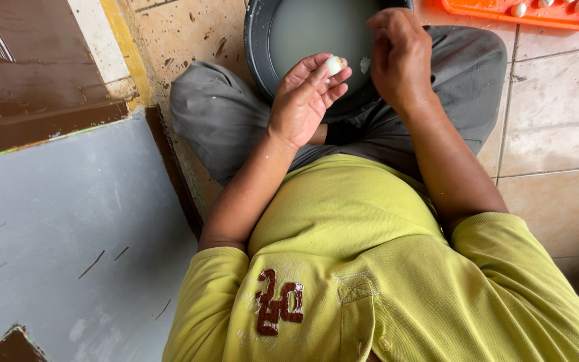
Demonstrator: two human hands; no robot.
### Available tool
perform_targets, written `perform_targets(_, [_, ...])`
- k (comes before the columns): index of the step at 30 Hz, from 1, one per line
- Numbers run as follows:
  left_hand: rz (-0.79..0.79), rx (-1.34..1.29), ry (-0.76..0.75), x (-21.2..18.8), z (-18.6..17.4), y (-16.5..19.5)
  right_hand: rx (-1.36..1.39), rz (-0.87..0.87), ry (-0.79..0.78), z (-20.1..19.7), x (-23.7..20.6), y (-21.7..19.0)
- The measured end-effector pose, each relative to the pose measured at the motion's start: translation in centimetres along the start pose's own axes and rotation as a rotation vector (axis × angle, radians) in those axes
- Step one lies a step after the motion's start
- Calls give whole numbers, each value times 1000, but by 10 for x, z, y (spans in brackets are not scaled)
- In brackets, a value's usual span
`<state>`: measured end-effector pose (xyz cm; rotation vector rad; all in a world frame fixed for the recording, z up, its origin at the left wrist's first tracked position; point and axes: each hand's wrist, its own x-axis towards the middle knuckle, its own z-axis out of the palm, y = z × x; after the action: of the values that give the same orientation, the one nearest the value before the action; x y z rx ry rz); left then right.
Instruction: The person sits on the floor and peels small white eggs by hand. They dip each egg into a black basin of water, remove the shell, and place the peeled egg into an orange tray. The process is repeated for multiple eggs.
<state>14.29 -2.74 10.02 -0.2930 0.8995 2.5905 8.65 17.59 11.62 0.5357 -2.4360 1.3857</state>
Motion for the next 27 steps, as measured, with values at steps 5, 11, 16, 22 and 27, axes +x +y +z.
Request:
perform_targets(5, [-12,-2,13,52,17,-14,235,-97,-74,-33,17,23])
perform_targets(11, [-12,41,12,99,29,-28,191,-124,-171,-46,47,56])
perform_targets(16, [-75,36,35,114,23,-20,271,-44,-229,-42,61,79])
perform_targets(22, [-60,34,7,119,24,-3,269,91,-121,-24,71,80])
perform_targets(27, [403,1190,13,119,52,18,1177,730,-89,-9,70,82])
